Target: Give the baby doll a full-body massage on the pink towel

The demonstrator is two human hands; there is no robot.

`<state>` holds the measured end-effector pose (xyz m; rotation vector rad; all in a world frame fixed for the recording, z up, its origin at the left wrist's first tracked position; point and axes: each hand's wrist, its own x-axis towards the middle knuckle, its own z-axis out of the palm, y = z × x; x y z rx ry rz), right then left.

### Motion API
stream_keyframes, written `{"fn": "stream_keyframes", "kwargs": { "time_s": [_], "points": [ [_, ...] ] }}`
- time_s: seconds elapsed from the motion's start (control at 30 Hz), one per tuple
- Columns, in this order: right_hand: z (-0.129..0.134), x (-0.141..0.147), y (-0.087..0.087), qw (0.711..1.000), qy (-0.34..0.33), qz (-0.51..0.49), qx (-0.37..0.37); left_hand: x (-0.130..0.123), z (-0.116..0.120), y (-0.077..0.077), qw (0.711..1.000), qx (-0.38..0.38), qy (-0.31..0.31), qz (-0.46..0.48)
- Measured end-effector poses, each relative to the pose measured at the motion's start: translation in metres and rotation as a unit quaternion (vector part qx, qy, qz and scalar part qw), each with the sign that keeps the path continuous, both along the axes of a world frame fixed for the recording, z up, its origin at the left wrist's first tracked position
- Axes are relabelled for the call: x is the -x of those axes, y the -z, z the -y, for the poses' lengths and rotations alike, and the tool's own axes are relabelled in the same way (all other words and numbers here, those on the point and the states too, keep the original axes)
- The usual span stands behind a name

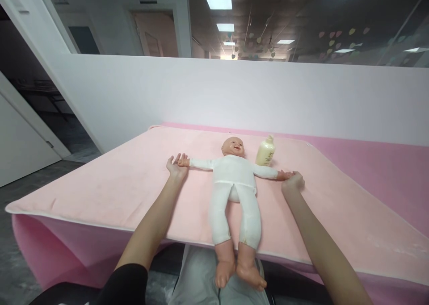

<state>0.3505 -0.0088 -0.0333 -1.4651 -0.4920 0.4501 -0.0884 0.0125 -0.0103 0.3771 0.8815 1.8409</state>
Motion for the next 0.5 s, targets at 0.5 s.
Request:
{"fn": "stream_keyframes", "kwargs": {
  "time_s": [0.5],
  "points": [
    [0.01, 0.069, -0.004, 0.956, -0.22, -0.161, -0.106, -0.042, 0.008, 0.001, 0.986, -0.017, 0.138, -0.096]
  ]
}}
